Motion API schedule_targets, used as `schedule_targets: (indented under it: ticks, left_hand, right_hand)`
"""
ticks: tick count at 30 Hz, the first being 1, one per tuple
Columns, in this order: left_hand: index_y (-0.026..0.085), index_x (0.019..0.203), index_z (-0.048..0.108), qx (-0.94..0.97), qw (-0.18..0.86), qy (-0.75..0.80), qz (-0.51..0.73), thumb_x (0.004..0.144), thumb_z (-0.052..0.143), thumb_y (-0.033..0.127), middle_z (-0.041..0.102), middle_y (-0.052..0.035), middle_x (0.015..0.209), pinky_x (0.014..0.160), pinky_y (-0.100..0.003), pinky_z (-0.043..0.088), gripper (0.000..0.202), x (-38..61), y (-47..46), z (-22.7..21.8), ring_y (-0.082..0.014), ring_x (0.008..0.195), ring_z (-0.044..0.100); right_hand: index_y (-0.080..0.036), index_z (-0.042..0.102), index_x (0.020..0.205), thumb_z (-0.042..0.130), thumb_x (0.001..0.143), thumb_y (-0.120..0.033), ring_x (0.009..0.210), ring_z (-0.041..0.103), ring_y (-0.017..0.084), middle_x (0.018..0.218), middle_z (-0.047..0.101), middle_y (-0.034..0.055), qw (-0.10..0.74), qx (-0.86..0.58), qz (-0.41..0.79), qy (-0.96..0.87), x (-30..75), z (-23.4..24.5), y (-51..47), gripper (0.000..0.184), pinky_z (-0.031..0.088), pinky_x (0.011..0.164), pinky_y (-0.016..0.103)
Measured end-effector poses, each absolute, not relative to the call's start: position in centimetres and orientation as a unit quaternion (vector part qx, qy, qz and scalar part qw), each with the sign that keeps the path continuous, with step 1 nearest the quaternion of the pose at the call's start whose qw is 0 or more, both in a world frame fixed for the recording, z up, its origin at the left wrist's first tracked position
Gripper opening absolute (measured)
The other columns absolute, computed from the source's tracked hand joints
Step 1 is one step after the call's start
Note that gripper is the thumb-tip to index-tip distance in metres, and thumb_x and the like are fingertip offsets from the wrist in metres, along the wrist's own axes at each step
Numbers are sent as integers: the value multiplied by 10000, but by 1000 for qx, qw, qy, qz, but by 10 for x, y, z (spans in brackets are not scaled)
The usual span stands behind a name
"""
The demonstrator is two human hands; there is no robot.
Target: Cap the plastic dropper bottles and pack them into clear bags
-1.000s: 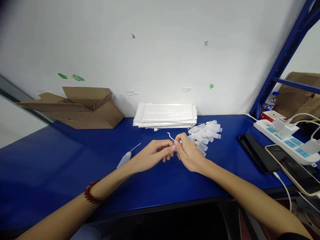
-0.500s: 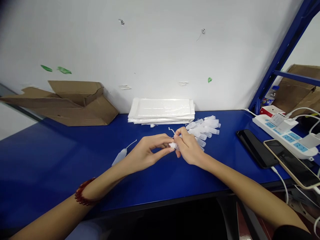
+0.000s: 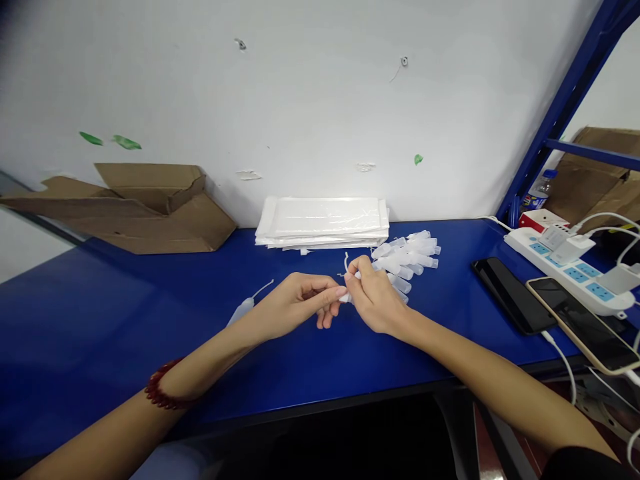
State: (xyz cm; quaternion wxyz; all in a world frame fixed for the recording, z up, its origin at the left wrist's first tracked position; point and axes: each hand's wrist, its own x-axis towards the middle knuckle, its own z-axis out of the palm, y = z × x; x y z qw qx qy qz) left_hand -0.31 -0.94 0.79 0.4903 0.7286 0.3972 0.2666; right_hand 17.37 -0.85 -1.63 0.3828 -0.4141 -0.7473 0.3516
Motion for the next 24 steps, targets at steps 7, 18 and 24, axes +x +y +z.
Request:
schedule_targets:
  ticks: [7, 18, 24]
  left_hand:
    - [142, 842, 697, 747, 454, 367, 318, 876, 617, 350, 691, -43, 678, 651, -282, 560, 225, -1, -14, 7, -162, 646, 664]
    - [135, 729, 644, 744, 464, 377, 300, 903, 567, 482, 659, -42, 623, 577, -262, 535, 396, -2, -3, -3, -144, 557, 633]
    - [137, 706, 648, 705, 455, 398, 371, 852, 634, 475, 645, -23, 579, 559, -259, 532, 369, -8, 4, 1, -134, 515, 616]
  right_hand:
    - [-235, 364, 893, 325, 975, -359, 467, 435, 127, 519, 407, -93, 379, -416, 336, -755, 175, -17, -5, 154, 316, 520, 246]
    - [-216, 415, 935, 376, 963, -383, 524, 514, 148, 569, 527, -54, 361, -414, 305, -778, 182, -11, -1, 174, 373, 574, 272]
    - [-199, 517, 901, 418, 945, -378, 590, 497, 139, 656, 521, -25, 394, -386, 295, -780, 189, -7, 8, 209, 375, 600, 274]
